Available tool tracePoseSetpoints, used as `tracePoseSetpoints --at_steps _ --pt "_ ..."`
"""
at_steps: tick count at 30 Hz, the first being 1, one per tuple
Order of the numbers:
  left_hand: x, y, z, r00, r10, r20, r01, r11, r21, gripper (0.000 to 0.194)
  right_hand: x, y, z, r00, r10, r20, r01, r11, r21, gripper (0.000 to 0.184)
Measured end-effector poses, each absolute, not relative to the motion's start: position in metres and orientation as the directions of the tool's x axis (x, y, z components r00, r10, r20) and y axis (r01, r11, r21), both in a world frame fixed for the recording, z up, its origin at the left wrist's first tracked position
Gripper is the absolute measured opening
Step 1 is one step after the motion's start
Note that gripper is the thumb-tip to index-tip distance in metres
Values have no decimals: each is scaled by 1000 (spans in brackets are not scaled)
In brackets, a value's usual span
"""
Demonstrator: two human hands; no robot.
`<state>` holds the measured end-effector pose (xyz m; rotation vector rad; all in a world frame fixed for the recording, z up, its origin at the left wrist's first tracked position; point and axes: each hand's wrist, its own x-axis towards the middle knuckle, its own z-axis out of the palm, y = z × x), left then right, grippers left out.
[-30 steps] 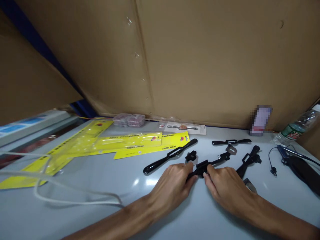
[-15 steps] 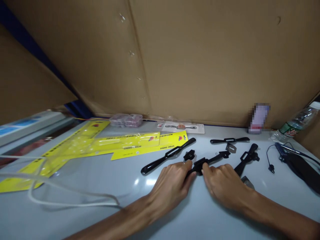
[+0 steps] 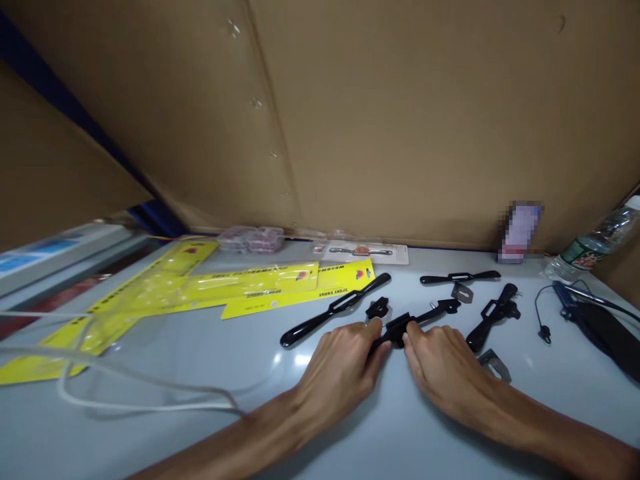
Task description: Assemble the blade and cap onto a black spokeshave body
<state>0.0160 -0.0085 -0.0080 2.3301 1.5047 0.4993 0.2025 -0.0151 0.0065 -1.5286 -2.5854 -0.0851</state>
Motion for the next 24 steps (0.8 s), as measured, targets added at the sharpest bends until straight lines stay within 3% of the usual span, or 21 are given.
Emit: tracePoseSetpoints --at_steps 6,11,13,15,16,18,21,24 --pt "12 -5 -7 396 908 137 745 -405 531 29 219 -9 7 -506 845 172 832 531 -159 36" --pt "9 2 -2 437 886 153 645 -428 633 38 237 -2 14 -386 837 388 745 531 -404 40" --pt "6 4 -2 467 872 149 607 -439 662 40 243 1 20 -374 782 498 718 584 -378 34" --pt "5 4 -3 495 859 131 586 -442 679 40 250 3 26 -442 719 536 699 651 -296 17" --pt "4 4 -4 508 853 123 584 -446 678 39 253 4 29 -494 700 516 691 676 -255 9" --pt "4 3 -5 525 842 120 596 -465 655 38 259 3 30 -598 688 411 677 708 -202 17" --pt "3 1 -7 549 830 105 631 -493 599 37 262 1 26 -675 693 254 661 720 -211 18" --pt "3 0 -9 563 820 103 659 -520 543 35 261 -2 19 -690 693 209 658 721 -217 21"
